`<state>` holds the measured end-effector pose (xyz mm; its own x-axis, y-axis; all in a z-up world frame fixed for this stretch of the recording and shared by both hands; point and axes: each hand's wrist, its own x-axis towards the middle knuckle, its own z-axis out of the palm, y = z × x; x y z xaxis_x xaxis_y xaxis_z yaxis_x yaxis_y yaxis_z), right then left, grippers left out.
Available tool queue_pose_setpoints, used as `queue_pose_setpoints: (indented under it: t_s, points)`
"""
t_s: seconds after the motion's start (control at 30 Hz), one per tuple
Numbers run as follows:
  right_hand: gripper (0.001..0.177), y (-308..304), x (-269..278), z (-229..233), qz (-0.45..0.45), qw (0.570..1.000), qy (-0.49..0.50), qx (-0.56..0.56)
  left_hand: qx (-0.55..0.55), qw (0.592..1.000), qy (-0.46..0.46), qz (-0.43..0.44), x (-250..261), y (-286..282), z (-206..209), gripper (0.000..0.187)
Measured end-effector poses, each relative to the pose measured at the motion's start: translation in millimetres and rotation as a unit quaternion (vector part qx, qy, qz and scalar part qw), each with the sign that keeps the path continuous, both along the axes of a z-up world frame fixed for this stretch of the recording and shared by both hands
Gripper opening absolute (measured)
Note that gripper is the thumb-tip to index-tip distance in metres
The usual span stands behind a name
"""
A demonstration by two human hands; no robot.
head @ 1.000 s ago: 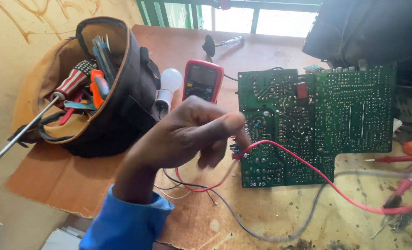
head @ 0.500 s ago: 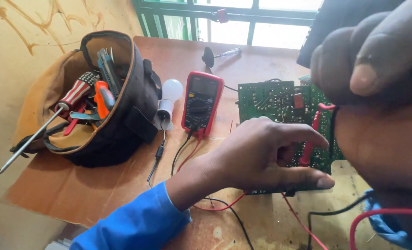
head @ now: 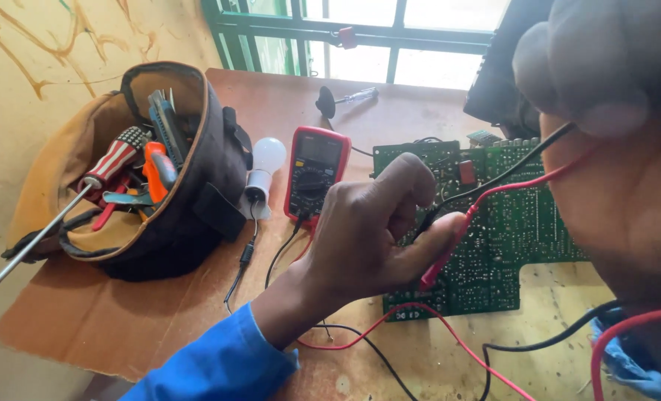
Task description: The person uses a multimeter to test a green circuit board. They hold the multimeter probes and touch various points on the board to check electrical continuity or voltage.
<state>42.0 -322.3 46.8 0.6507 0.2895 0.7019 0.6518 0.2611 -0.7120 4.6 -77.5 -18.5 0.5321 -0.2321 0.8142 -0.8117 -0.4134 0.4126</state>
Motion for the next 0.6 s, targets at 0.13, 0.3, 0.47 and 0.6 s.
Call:
queue_pose_setpoints:
  t_s: [0.13, 0.3, 0.47, 0.6]
  points:
    - [0.022, 19, 7, -18, -0.003, 0.982, 0.096, 0.164, -0.009, 0.974, 0.154, -0.163, 1, 1, -1, 0.036]
    - [0.021, 22, 11, -15, 0.07, 0.968, 0.079, 0.227, 0.01, 0.933, 0.259, -0.25, -9, -10, -3, 0.035]
    - [0.015, 51, -2, 9, 0.142, 0.953, 0.103, 0.248, 0.087, 0.961, 0.182, -0.192, -9, -11, -3, 0.036]
    - [0.057, 56, -20, 20, -0.152, 0.961, -0.096, -0.211, -0.003, 0.99, 0.054, -0.13, -1, 6, 1, 0.024]
